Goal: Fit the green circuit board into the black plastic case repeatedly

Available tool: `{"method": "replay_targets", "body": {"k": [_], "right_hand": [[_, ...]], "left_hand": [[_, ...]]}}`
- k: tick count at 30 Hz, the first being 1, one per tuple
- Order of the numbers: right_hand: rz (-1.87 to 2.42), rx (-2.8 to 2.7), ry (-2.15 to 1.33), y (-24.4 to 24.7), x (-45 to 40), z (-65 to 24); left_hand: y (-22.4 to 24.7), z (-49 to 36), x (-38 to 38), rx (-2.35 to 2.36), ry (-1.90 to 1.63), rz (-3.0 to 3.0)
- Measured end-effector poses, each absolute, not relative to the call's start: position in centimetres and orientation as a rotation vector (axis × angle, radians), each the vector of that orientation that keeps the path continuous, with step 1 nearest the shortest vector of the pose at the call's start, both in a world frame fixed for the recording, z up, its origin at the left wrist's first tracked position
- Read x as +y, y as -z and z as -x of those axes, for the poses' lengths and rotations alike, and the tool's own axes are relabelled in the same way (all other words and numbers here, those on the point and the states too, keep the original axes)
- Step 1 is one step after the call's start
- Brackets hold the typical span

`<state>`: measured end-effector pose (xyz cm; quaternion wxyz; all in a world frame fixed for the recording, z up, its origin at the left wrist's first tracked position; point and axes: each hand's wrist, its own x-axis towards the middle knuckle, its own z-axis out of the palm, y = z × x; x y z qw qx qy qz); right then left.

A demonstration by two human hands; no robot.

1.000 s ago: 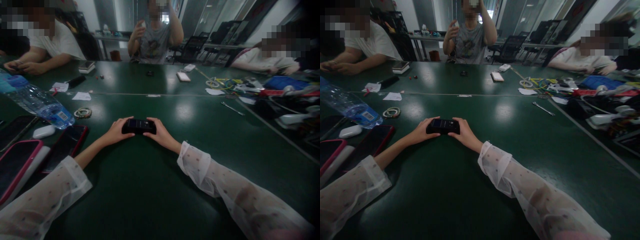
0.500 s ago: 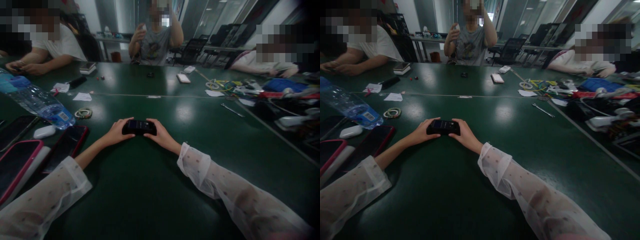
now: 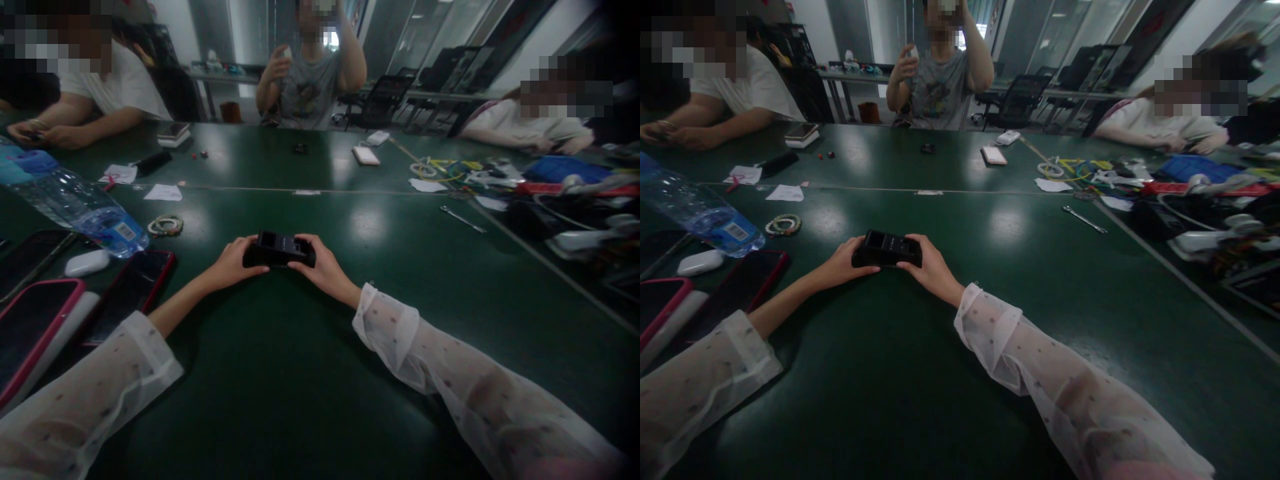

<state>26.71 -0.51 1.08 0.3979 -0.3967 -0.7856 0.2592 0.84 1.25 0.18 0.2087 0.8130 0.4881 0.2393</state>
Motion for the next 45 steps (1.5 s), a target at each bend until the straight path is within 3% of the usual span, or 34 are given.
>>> {"method": "replay_targets", "body": {"k": [7,18,45], "right_hand": [[1.119,-1.678,-0.358,-0.8,-0.4,-27.0],[1.330,-1.591,-0.511,1.0,1.5,-27.5],[1.385,-1.718,-0.338,1.3,1.5,-27.7]], "left_hand": [[-0.2,-0.7,1.3,1.274,-0.673,-2.288],[-0.5,-0.8,1.2,1.276,-0.664,-2.260],[-0.8,-0.9,1.0,1.259,-0.678,-2.286]]}}
